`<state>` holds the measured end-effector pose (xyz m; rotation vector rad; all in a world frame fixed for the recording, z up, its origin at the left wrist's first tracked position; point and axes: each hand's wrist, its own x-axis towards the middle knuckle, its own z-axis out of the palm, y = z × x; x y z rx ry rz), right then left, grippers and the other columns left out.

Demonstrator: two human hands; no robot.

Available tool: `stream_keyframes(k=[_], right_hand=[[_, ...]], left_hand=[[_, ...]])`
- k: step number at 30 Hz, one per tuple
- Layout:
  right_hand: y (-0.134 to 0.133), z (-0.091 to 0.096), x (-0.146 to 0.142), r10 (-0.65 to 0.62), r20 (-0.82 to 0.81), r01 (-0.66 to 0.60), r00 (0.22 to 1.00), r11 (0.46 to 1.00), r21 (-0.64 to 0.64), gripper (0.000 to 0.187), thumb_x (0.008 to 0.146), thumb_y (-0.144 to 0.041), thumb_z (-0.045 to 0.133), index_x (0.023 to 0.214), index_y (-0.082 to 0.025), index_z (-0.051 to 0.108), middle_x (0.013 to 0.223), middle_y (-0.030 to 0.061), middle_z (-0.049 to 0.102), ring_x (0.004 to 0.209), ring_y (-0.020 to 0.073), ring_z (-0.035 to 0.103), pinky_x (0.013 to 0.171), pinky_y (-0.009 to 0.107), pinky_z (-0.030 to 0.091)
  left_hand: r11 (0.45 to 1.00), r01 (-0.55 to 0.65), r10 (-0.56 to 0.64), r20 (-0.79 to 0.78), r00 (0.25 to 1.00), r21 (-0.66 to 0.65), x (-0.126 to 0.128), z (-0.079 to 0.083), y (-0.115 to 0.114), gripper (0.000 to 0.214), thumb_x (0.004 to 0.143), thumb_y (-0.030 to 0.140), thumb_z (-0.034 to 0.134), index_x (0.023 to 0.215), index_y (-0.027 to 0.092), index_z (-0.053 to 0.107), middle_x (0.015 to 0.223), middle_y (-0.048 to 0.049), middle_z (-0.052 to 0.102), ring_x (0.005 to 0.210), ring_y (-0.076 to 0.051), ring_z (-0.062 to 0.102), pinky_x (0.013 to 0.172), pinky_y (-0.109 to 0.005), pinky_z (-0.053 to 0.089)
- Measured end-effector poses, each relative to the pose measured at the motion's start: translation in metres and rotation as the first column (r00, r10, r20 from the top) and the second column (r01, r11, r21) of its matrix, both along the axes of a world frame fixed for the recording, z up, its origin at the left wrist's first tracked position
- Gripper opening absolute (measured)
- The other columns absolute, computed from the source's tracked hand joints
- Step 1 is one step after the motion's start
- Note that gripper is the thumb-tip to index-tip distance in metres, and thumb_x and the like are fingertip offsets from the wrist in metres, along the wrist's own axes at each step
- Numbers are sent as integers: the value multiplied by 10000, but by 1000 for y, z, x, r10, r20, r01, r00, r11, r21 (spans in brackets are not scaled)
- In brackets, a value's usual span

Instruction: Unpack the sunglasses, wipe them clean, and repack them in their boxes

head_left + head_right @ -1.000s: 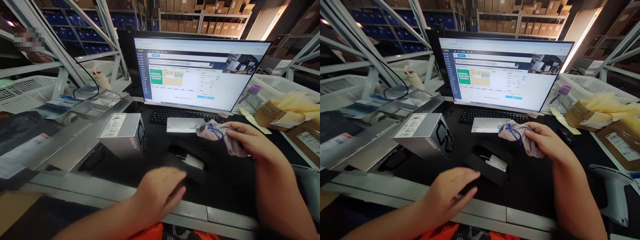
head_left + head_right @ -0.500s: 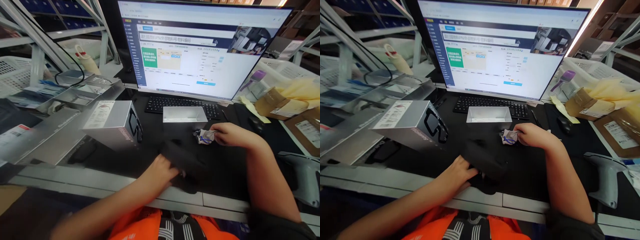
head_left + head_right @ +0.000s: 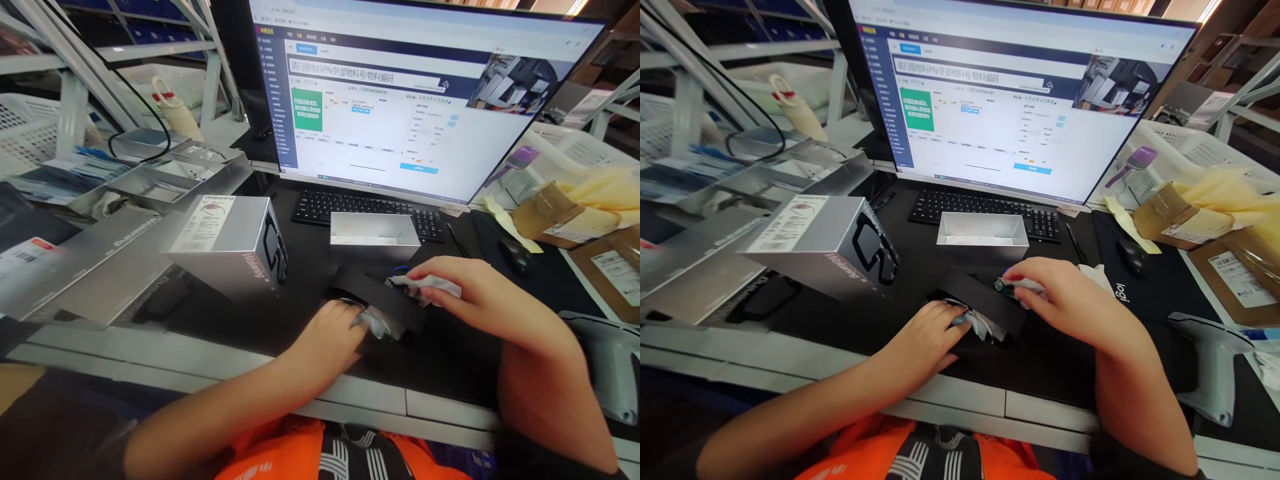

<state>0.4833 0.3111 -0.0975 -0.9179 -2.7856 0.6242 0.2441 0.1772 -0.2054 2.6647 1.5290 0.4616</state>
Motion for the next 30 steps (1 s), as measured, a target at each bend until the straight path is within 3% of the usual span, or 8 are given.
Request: stream_keyframes(k=[2,5,8,11,15,19,23,30], right_hand=[[-19,7,-12,165,-61,-172,984,976,-135,236,970,-230,508,1080,-238,717,1047,34,758,929,169,705,821,250,522],[-34,-2,-36,278,134,-249,951,947,-203,220,951,-177,532,997,-231,741,955,30,771,870,183,717,783,258,512],[-35,-23,-58,47,455,-55,889,998,4,212,942,-206,542,875,-183,743,869,94,771,806,257,733,689,313,501],[-31,-36,-70,-92,550,15,830,990,142,166,911,-271,613,936,-150,724,891,144,769,847,324,741,667,344,494],[-30,-37,-72,-59,553,-28,831,989,147,307,804,-256,736,1082,-142,672,929,143,772,893,348,738,656,337,483],[-33,-37,-72,-91,564,-9,821,985,172,307,836,-101,605,1137,-150,640,934,119,774,882,307,744,627,304,451],[-32,-42,-78,-180,556,70,812,974,213,212,905,-137,537,1075,-162,660,931,127,771,872,293,742,624,295,437],[-36,-32,-78,-147,546,68,825,984,162,133,916,-226,605,953,-193,729,925,101,760,868,262,728,642,284,428]], left_hand=[[1000,-13,13,-7,1000,-5,1,1,1,437,721,300,850,1071,130,651,1244,-165,658,1132,-313,617,1036,-463,454],[999,-33,33,-20,999,-9,2,0,1,378,732,311,838,1007,133,650,1206,-163,677,1118,-313,623,1067,-483,429],[999,-23,23,5,1000,-24,2,-4,1,293,773,305,807,965,145,654,1103,-120,714,1041,-275,651,1103,-485,396],[999,-18,20,44,999,-46,1,-7,0,292,782,313,804,970,139,662,1013,-89,727,979,-250,663,1102,-473,394],[998,-28,32,65,997,-59,1,-5,0,295,773,324,809,977,165,666,987,-60,711,970,-239,654,1091,-466,406],[998,-62,62,-9,998,25,3,-6,-2,236,767,284,793,913,163,651,880,-44,656,903,-234,630,1079,-466,435],[984,-56,61,-25,998,169,0,-10,-4,16,867,168,629,867,165,614,806,-37,603,827,-218,595,1053,-488,471],[967,-5,-43,185,982,255,-9,-14,-4,237,971,77,437,953,175,653,809,-8,644,812,-151,595,1059,-416,478]])
